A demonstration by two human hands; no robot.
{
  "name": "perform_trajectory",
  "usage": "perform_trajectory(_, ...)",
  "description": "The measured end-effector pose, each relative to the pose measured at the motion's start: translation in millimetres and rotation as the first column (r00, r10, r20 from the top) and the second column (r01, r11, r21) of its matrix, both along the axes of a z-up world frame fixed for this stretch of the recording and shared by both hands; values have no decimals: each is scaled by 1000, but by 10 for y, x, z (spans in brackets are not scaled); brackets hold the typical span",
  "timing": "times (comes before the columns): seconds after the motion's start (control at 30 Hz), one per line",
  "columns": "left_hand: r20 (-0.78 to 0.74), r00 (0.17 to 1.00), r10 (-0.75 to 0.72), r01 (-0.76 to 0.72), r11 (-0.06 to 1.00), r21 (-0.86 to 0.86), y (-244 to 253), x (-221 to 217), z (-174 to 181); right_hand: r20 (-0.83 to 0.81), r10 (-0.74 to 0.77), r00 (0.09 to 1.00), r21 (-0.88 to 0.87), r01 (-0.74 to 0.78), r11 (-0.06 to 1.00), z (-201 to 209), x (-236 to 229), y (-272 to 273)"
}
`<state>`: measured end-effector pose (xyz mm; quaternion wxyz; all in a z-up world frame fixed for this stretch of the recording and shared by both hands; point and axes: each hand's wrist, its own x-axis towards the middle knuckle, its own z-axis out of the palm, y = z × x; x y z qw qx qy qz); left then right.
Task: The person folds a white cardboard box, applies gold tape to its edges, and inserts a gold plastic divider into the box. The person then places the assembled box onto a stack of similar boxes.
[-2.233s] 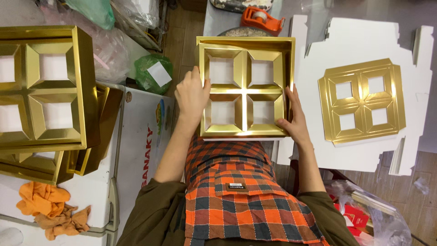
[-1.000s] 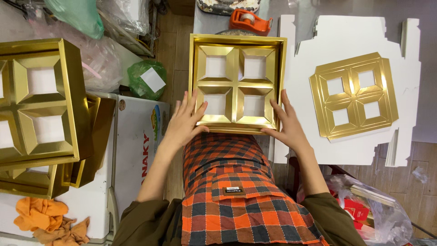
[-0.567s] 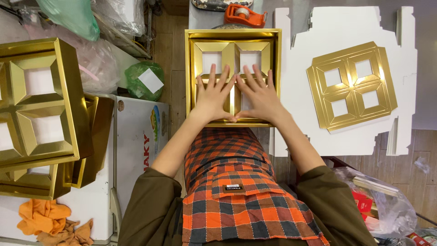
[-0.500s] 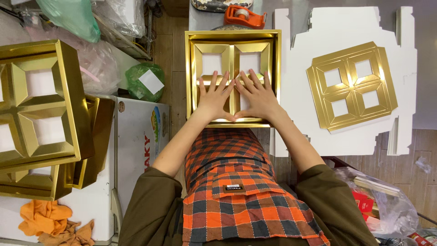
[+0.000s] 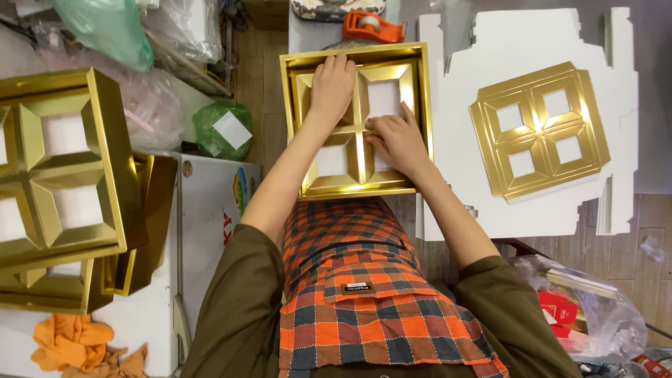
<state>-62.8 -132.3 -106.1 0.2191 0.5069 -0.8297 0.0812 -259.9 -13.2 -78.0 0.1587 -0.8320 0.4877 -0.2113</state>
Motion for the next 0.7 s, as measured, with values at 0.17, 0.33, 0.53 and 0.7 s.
perform_trajectory(0.17,51,996,76,-72,993,-91,-21,-80,-37,95,40,995,-83,-32,996,95,14,-1)
perform_trajectory(0.33,126,983,134,-139,990,31,77,-123,173,92,56,994,-145,-43,989,77,19,24)
perform_trajectory(0.53,-122,986,-116,96,982,-163,200,177,148,101,29,995,-65,-22,998,170,-13,2)
perform_trajectory(0.7,-198,970,-140,130,989,-65,201,242,98,202,-309,929,492,177,852,286,88,-84)
